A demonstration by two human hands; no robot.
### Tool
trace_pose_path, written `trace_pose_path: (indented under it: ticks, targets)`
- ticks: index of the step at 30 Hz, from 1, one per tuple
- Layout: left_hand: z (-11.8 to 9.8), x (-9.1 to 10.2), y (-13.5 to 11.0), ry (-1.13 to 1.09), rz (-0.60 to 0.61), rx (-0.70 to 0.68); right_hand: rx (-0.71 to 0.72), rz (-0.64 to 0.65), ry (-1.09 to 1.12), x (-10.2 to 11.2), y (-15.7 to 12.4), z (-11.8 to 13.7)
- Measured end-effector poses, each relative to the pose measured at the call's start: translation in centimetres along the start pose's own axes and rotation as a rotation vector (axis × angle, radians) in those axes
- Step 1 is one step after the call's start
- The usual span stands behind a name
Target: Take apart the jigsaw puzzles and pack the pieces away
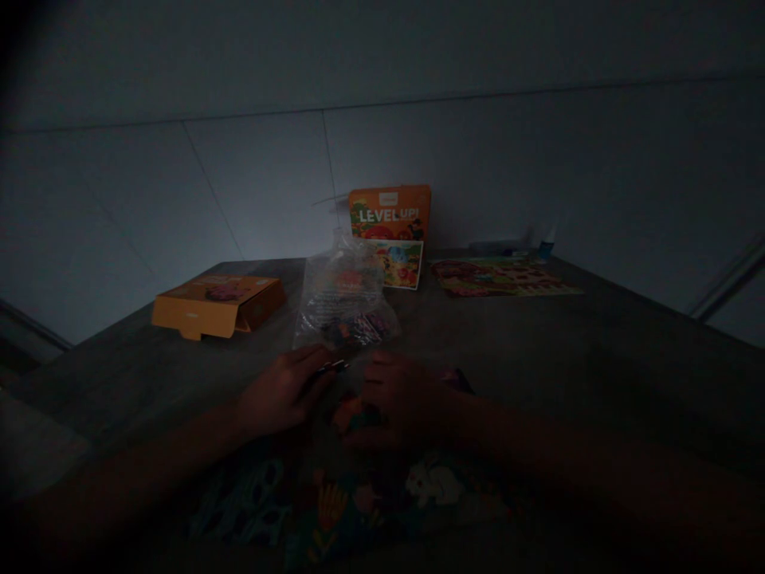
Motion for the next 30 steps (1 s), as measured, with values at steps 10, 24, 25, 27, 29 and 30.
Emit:
trace_pose_path:
  ticks: [10, 24, 25, 27, 29, 30]
  targets:
    - [0.8, -0.5, -0.2, -0.059, 0.028, 0.157, -0.025, 0.264, 0.181, -0.7, 0.5, 0.5]
    - [-0.4, -0.4, -0.3, -0.193, 0.153, -0.002, -0.126, -0.062, 0.051, 0.0, -0.4, -0.4]
    - [-0.6, -0.3, -0.3, -0.203, 0.167, -0.02, -0.124, -0.109, 0.036, 0.3, -0.4, -0.4]
    - [-1.3, -0.2, -0.4, -0.236, 0.191, -0.074, -0.144, -0.158, -0.015, 0.6, -0.2, -0.5]
    - [-2.0, -0.2, -0.5, -0.266, 0.201, -0.129, -0.175, -0.13, -0.066, 0.7, 0.0, -0.6]
    - [-2.3, -0.2, -0.5, -0.272, 0.203, -0.142, -0.188, -0.102, -0.085, 0.6, 0.1, -0.7]
Point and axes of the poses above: each hand's wrist, its own y-axis towards the middle knuckle, its own x-axis out of the back of the hand, z = x × y, the point moved 3 cm from there along y, towards the middle knuckle, and after that the axes turned 13 degrees about -z, right-handed, at the moved point
